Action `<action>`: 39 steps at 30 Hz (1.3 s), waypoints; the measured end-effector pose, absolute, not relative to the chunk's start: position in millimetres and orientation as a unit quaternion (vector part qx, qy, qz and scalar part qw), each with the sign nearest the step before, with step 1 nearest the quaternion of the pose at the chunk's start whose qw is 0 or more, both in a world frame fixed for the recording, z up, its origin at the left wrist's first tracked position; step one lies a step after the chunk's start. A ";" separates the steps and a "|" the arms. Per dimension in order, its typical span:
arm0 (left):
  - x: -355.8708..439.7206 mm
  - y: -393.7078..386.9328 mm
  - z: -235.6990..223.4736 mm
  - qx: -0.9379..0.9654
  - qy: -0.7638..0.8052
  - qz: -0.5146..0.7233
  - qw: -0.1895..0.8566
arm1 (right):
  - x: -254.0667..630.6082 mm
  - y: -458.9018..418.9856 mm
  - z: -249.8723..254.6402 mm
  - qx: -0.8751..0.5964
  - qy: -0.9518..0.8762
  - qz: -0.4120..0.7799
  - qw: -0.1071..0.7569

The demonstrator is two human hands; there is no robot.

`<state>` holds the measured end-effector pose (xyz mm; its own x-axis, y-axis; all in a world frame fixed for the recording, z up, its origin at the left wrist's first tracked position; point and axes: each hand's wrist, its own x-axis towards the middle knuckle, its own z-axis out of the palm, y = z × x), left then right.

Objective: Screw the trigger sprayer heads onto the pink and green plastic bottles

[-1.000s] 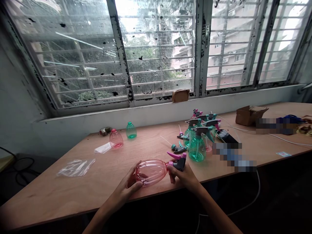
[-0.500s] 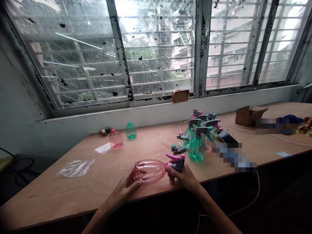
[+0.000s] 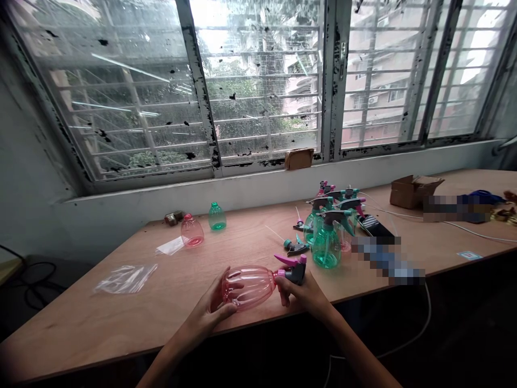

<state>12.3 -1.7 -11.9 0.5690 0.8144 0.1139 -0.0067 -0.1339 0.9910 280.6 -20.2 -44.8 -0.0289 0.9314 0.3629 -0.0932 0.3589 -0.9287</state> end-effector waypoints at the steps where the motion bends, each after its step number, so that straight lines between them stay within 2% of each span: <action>1: 12.7 -1.6 -12.2 0.665 0.298 0.352 0.587 | 280.9 -19.9 -45.4 -0.365 -0.574 0.432 0.593; 7: 14.8 -2.1 -11.2 0.699 0.295 0.344 0.554 | 281.3 -20.4 -46.0 -0.369 -0.558 0.426 0.608; 26: 12.3 -5.6 -2.6 0.700 0.301 0.328 0.558 | 281.0 -23.3 -40.8 -0.366 -0.567 0.420 0.606; 35: 13.9 0.6 -15.8 0.715 0.272 0.350 0.541 | 281.9 -20.9 -45.1 -0.362 -0.566 0.427 0.605; 39: 14.2 -3.0 -7.8 0.701 0.274 0.339 0.565 | 282.9 -19.4 -49.0 -0.356 -0.568 0.425 0.608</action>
